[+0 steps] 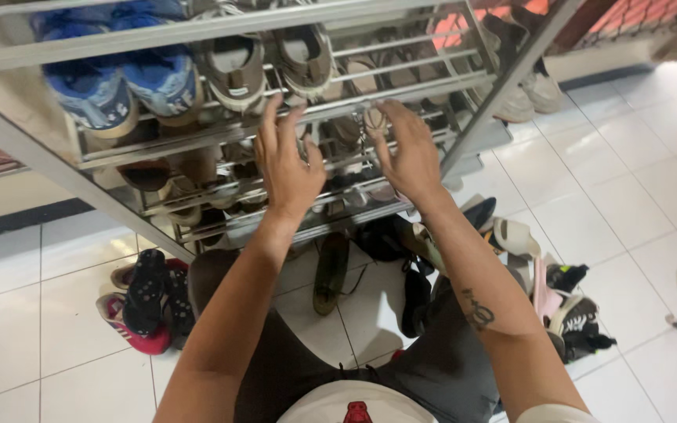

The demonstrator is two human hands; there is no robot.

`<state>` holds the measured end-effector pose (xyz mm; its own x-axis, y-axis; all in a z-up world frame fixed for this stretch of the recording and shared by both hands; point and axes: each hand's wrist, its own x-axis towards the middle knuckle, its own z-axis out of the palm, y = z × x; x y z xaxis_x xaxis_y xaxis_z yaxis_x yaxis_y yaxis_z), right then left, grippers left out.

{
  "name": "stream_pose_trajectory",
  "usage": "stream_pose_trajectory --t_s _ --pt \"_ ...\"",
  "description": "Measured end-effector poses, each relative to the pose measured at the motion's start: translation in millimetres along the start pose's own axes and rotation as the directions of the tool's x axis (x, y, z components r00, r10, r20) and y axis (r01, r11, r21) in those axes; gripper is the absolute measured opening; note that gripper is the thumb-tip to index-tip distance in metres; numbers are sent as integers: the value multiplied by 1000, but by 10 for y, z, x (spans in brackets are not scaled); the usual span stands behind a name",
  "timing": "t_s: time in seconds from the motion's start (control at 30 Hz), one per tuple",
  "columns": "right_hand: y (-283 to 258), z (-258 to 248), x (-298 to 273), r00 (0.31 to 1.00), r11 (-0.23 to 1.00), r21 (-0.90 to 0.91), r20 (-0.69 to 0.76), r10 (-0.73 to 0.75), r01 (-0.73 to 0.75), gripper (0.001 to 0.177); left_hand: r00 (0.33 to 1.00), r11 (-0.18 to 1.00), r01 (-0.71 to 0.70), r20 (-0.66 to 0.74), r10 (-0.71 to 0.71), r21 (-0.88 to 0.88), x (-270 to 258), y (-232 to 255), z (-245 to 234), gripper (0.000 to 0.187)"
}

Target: The person sits on the floor and organizes a collection of shoes by placing them onto a multi-tiered metal shoe rack. They handle various types of footwear, including sneakers, boots, and sandals, arranging them pair by pair on the shelves.

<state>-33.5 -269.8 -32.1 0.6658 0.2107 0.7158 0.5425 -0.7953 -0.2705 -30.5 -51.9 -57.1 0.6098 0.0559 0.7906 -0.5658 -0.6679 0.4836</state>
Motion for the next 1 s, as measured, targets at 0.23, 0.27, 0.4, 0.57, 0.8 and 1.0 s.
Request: stream_pose_trajectory --t_s 0.23,0.27,0.4,0.57,0.8,1.0 --pt "367 -224 -929 967 966 -46 -39 253 -255 30 966 960 188 216 -142 -208 -777 135 512 29" --pt "401 -190 -1136 956 954 -58 -26 292 -293 29 936 935 274 285 -207 -223 -992 109 578 26" --pt "537 140 -1827 871 873 -48 58 488 -485 25 945 959 251 249 -212 -134 -1764 -110 910 25" --pt "829 783 -2595 835 860 -8 232 499 -511 23 758 878 472 472 -450 78 -2737 -530 1240 17" --pt "998 1488 -3329 549 774 -303 565 616 -556 34 346 768 501 721 -600 398 -3379 -911 1348 30" --pt "1069 1693 -3545 466 726 -272 616 635 -631 33 -193 800 254 839 -509 544 -3907 -1057 1441 44"
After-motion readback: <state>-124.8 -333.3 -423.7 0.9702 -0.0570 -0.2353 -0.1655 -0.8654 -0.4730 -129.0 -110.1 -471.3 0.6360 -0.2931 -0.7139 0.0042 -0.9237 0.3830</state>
